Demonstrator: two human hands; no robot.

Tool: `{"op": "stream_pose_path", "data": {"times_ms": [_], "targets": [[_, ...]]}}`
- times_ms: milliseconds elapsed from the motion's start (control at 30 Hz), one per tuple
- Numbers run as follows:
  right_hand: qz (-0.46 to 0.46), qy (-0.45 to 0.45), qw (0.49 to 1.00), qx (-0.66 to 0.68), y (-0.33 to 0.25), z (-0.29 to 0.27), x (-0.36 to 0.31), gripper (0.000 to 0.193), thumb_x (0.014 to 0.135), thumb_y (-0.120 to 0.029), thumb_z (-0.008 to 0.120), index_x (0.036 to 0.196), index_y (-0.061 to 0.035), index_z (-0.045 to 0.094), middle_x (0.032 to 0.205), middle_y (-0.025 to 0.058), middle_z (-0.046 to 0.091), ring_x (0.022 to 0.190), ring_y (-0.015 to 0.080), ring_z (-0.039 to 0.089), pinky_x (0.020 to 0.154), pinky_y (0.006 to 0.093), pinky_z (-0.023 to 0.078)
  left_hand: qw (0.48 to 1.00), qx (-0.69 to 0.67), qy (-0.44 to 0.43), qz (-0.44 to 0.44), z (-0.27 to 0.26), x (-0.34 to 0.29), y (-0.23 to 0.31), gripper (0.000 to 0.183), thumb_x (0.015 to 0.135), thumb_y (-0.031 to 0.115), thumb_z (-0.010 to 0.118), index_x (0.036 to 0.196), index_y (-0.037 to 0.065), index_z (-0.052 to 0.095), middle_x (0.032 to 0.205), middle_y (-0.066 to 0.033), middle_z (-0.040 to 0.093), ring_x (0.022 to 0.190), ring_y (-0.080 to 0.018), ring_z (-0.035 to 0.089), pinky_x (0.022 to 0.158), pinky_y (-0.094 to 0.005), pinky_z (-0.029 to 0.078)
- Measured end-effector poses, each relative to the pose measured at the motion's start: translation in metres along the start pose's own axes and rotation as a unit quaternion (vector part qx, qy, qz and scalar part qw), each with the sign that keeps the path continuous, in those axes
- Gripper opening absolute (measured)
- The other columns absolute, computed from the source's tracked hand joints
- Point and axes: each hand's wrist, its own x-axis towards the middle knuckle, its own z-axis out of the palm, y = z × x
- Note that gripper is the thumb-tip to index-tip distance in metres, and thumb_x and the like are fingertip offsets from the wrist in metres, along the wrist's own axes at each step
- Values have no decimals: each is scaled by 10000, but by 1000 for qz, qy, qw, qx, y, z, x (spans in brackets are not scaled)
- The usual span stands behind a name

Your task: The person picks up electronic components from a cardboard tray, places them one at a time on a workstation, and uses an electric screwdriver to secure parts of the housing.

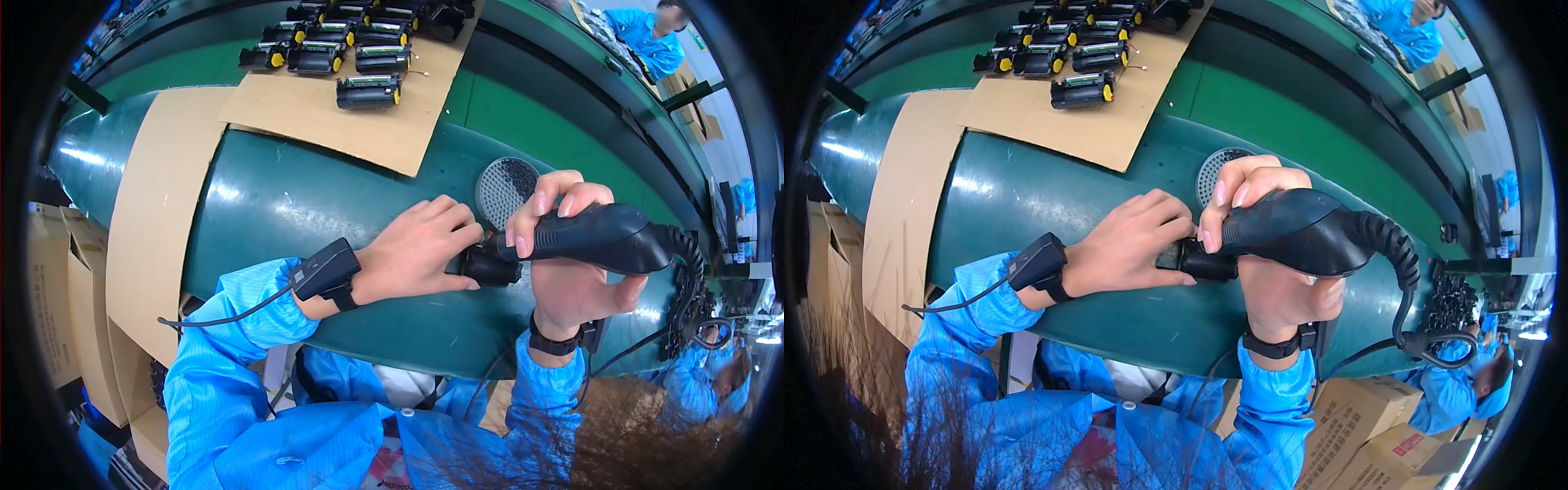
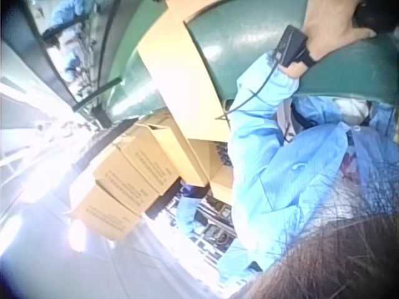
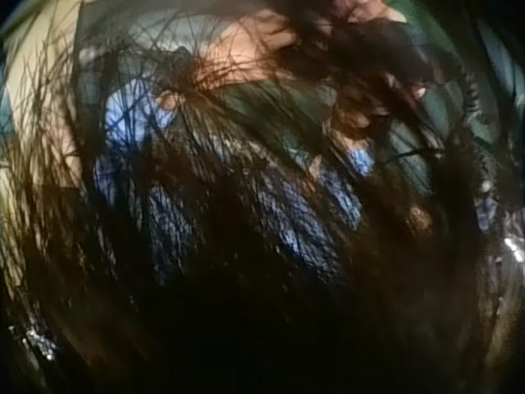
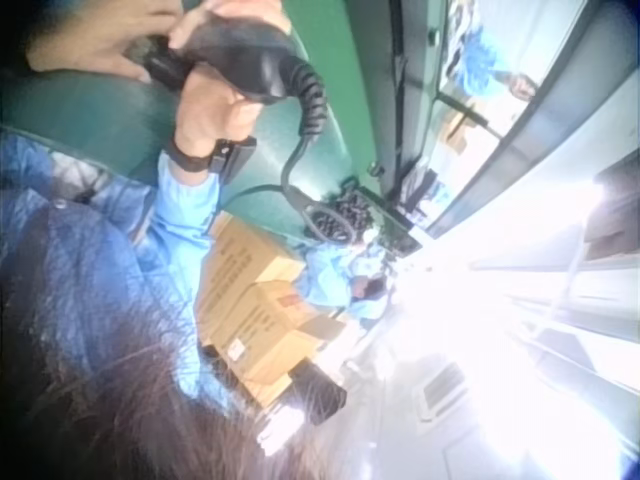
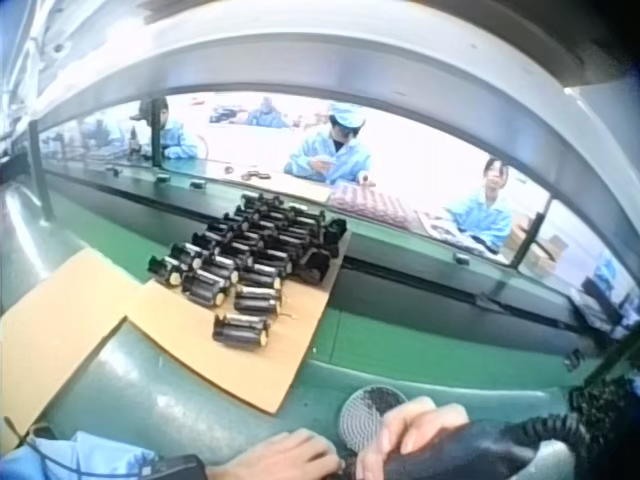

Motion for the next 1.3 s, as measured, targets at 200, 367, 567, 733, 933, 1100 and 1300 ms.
{"op": "stream_pose_path", "data": {"times_ms": [200, 367, 567, 733, 933, 1100, 1300], "targets": [[18, 1, 1000, -3, -4, 4, 2, 819, 807, -778, 587, 1089, -13, 512, 1032, 158, 497, 682, 257, 603, 675, 407, 481, 1000, 1, 4, -2, 0, -2, 0, 541, 726, 366, 869, 1076, 57, 597, 1144, -113, 577, 1097, -339, 545, 937, -445, 481], [1, 8, 999, 48, 5, -3, -1, 879, 790, -792, 596, 1114, 23, 537, 1039, 183, 538, 695, 263, 617, 690, 390, 490, 1000, 2, 4, -3, 1, -2, 1, 538, 726, 365, 868, 1074, 57, 596, 1136, -116, 575, 1094, -340, 544, 934, -444, 481], [-22, 27, 998, -61, 17, 1, 3, 1038, 770, -958, 429, 1133, 9, 533, 1011, 164, 528, 609, 192, 587, 562, 313, 490, 1000, 5, 7, 4, 1, -1, 0, 553, 731, 378, 860, 1100, 62, 597, 1123, -118, 570, 1099, -333, 540, 930, -438, 479], [-37, 7, 998, -54, 38, 0, -6, 1030, 645, -1015, 439, 941, -31, 502, 799, 115, 547, 524, 154, 534, 474, 276, 485, 1000, 5, 5, -6, 0, -2, 0, 571, 735, 395, 855, 1127, 66, 602, 1109, -116, 568, 1103, -325, 538, 933, -431, 476], [-11, 29, 999, 12, 40, -4, -16, 1039, 591, -986, 532, 942, -8, 532, 672, 83, 535, 533, 177, 556, 470, 288, 466, 1000, -1, -11, -9, 1, -3, 0, 561, 744, 392, 845, 1138, 71, 605, 1113, -115, 563, 1114, -320, 532, 935, -431, 473], [-17, 29, 999, 24, 42, -6, -16, 1062, 553, -1003, 507, 924, -9, 519, 647, 82, 529, 517, 170, 542, 458, 277, 455, 1000, -9, 2, -4, 3, -3, 0, 541, 740, 398, 846, 1083, 53, 610, 1140, -113, 571, 1106, -334, 542, 930, -438, 480], [-82, 137, 986, 50, 18, -5, -3, 929, 778, -937, 458, 1001, -41, 563, 668, 36, 527, 501, 140, 499, 461, 274, 418, 1000, 11, -17, -15, 2, 2, -1, 519, 759, 382, 834, 1096, 57, 612, 1153, -117, 572, 1102, -338, 541, 945, -442, 472]]}}
